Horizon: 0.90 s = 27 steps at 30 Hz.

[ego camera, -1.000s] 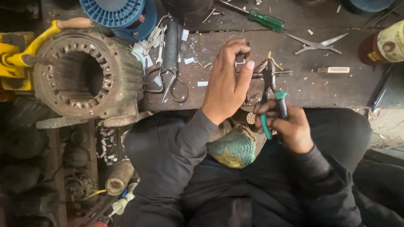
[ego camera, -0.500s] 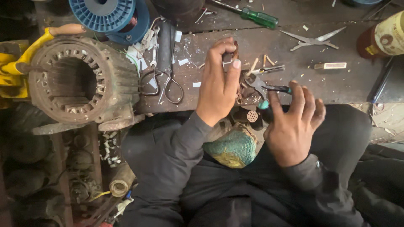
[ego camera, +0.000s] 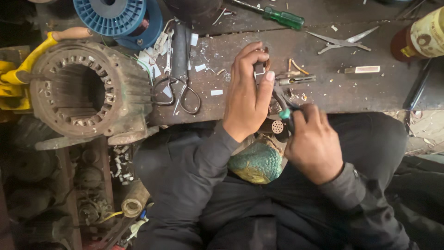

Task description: The person uses pliers to remove and adjust copper windings on a motor rotor. They repeatedly reposition the rotor and use the pliers to pull and shape the copper wires.

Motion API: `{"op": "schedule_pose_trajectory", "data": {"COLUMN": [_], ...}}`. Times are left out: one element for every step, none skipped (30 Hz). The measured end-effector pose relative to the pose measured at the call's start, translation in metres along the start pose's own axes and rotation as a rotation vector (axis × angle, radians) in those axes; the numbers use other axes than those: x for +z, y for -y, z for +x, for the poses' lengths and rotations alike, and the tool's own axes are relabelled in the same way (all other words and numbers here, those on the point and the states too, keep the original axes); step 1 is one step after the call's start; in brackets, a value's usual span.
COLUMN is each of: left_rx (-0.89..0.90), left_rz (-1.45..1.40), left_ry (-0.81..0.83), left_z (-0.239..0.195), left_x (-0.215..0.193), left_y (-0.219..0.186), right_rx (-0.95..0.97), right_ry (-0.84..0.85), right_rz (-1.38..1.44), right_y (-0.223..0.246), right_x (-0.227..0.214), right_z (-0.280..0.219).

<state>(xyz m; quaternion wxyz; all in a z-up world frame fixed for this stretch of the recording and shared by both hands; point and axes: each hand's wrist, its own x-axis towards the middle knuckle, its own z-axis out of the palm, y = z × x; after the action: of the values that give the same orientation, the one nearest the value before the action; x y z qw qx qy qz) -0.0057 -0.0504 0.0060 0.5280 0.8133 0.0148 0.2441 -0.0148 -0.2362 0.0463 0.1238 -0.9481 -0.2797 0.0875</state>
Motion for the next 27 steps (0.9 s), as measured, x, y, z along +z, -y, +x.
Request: {"op": "schedule_pose_trajectory", "data": {"left_rx": [-0.013, -0.025, -0.041, -0.050, -0.058, -0.066, -0.066, -0.065, -0.068, -0.053, -0.042, -0.030, -0.034, -0.039, -0.046, -0.041, -0.036, -0.031, -0.030, -0.029, -0.033, -0.042, -0.048, -0.053, -0.050, -0.046, -0.047], "left_rz": [-0.021, -0.042, -0.067, -0.083, -0.099, -0.115, -0.110, -0.104, -0.097, -0.088, -0.081, -0.075, -0.075, -0.075, -0.073, -0.065, -0.057, -0.048, -0.047, -0.045, -0.043, -0.045, -0.038, -0.032, -0.044, -0.055, -0.075], "left_ry": [-0.004, -0.008, -0.007, -0.007, -0.004, -0.001, -0.001, -0.001, -0.005, -0.004, -0.003, -0.001, 0.003, 0.007, 0.010, 0.009, 0.010, 0.010, 0.018, 0.026, 0.025, 0.022, 0.022, 0.022, 0.031, 0.040, 0.043], "left_z": [0.000, 0.000, -0.001, -0.002, -0.002, -0.003, -0.002, -0.001, 0.000, 0.001, 0.000, -0.001, 0.000, 0.001, 0.001, 0.001, 0.000, 0.000, 0.001, 0.002, 0.002, 0.001, 0.001, 0.001, 0.003, 0.005, 0.006], "left_x": [-0.001, -0.001, -0.001, 0.000, -0.001, -0.001, -0.002, -0.003, -0.004, -0.005, -0.005, -0.006, -0.005, -0.005, -0.006, -0.006, -0.006, -0.007, -0.006, -0.006, -0.005, -0.003, -0.004, -0.005, -0.005, -0.007, -0.006], "left_y": [0.001, 0.002, 0.003, 0.004, 0.005, 0.005, 0.006, 0.007, 0.007, 0.008, 0.008, 0.007, 0.007, 0.006, 0.005, 0.004, 0.003, 0.003, 0.003, 0.004, 0.004, 0.003, 0.003, 0.001, 0.000, -0.002, -0.003], "right_rx": [-0.037, 0.053, 0.149, 0.245, 0.226, 0.205, 0.178, 0.160, 0.141, 0.120, 0.107, 0.094, 0.078, 0.013, -0.049, -0.108, -0.045, 0.022, 0.097, -0.132, -0.367, -0.607, -0.436, -0.262, -0.084, -0.055, -0.023], "right_ry": [-0.025, 0.093, 0.215, 0.338, 0.369, 0.399, 0.426, 0.442, 0.464, 0.485, 0.462, 0.439, 0.411, 0.332, 0.258, 0.183, 0.284, 0.386, 0.485, 0.383, 0.287, 0.187, 0.116, 0.047, -0.038, -0.081, -0.118], "right_rz": [0.162, 0.443, 0.722, 1.000, 1.151, 1.303, 1.454, 1.570, 1.684, 1.797, 1.636, 1.476, 1.314, 1.125, 0.937, 0.747, 0.937, 1.125, 1.311, 1.410, 1.491, 1.559, 1.604, 1.640, 1.664, 1.590, 1.506], "right_y": [-0.004, -0.009, -0.014, -0.019, -0.023, -0.028, -0.030, -0.033, -0.034, -0.035, -0.035, -0.035, -0.035, -0.035, -0.035, -0.036, -0.036, -0.038, -0.040, -0.040, -0.040, -0.042, -0.042, -0.044, -0.045, -0.047, -0.051], "right_x": [0.004, 0.009, 0.014, 0.019, 0.023, 0.026, 0.028, 0.029, 0.028, 0.029, 0.029, 0.029, 0.028, 0.026, 0.024, 0.023, 0.020, 0.016, 0.012, 0.009, 0.004, -0.002, -0.004, -0.007, -0.009, -0.009, -0.011], "right_z": [0.001, 0.004, 0.006, 0.007, 0.008, 0.009, 0.010, 0.010, 0.010, 0.010, 0.009, 0.009, 0.010, 0.011, 0.011, 0.011, 0.010, 0.010, 0.008, 0.004, 0.000, -0.003, -0.003, -0.001, 0.001, 0.005, 0.010]}}
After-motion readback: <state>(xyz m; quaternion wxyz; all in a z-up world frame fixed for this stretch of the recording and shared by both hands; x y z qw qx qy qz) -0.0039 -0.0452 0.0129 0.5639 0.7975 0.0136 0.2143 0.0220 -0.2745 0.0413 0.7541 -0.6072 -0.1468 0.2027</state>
